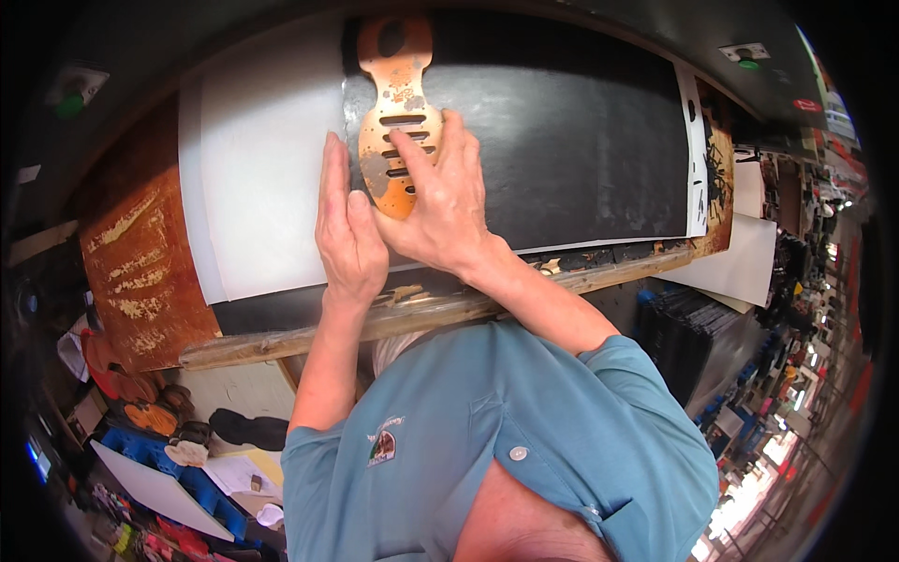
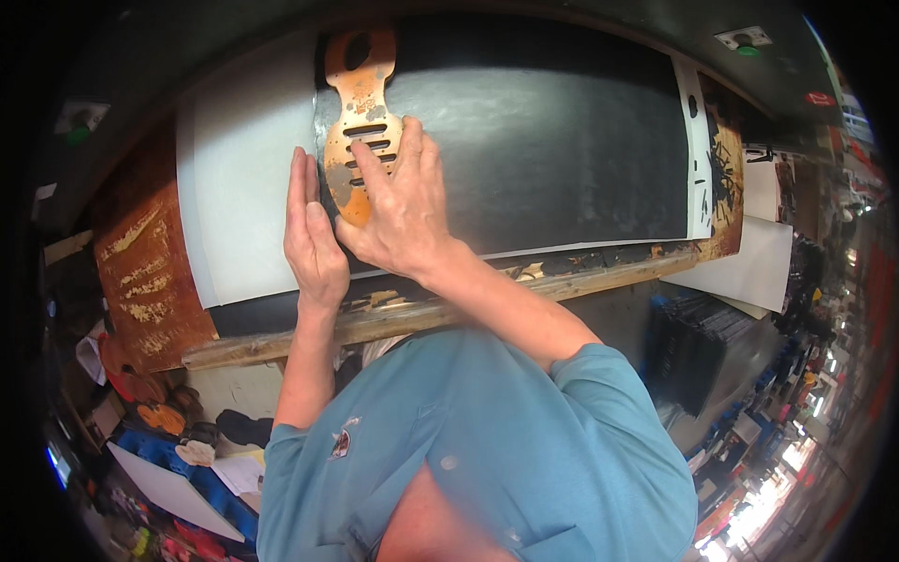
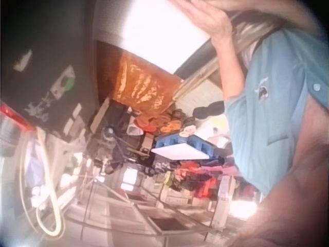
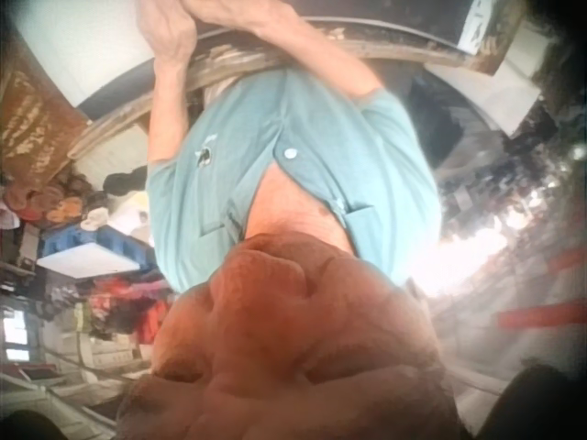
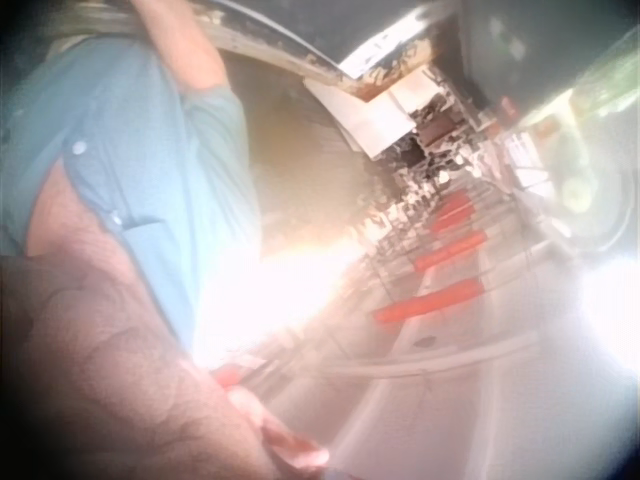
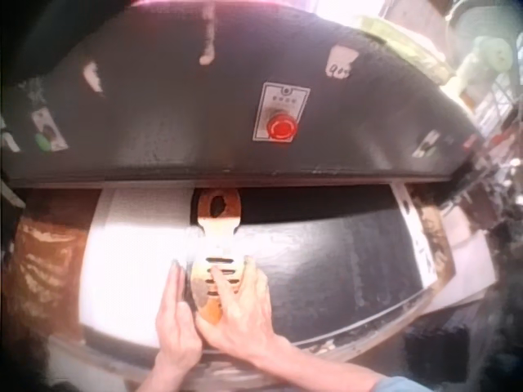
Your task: The person repeatedly presses black shoe sole cutouts against a heated roller using a wooden hand tool. The person removes the cutouts, stacks them, and repeats the process with new cutouts.
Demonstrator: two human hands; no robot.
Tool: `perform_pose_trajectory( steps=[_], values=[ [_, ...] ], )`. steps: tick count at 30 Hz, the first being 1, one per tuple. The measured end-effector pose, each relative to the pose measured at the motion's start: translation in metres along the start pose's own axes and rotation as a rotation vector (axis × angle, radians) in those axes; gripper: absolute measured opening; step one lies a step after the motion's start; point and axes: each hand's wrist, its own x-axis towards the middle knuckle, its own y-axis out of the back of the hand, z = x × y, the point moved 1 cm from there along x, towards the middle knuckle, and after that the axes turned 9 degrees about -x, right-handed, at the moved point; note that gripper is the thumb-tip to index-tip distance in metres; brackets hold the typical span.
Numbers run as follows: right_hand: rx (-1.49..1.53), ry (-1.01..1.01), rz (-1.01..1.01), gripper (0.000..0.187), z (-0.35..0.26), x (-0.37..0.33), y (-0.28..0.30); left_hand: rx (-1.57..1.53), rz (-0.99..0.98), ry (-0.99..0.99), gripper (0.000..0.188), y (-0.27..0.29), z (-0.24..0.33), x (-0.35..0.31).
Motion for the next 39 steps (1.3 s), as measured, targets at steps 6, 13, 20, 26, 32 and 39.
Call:
perform_pose_trajectory(
  steps=[6,13,20,26,32,39],
  values=[
    [0.316,0.158,-0.125,0.1,0.046,-0.015,0.036,0.106,0.182,0.005,0.029,0.011,0.037,-0.047],
    [0.415,-0.282,0.382,0.015,0.134,-0.045,0.127,0.319,-0.222,-0.338,0.015,-0.038,0.026,-0.125],
    [0.218,-0.2,1.021,0.026,0.245,-0.024,0.268,0.589,-0.069,-0.421,0.022,-0.045,0.007,-0.121],
    [0.285,-0.237,0.752,0.029,0.29,-0.075,0.282,0.596,0.068,-0.429,0.027,-0.05,0.001,-0.12],
    [0.003,-0.373,0.539,0.018,0.266,-0.157,0.173,0.652,0.132,-0.501,0.028,-0.052,0.005,-0.111],
    [-0.065,-0.169,0.292,0.017,0.268,-0.183,0.155,0.573,0.129,-0.318,0.029,-0.05,0.009,-0.114]
  ],
)
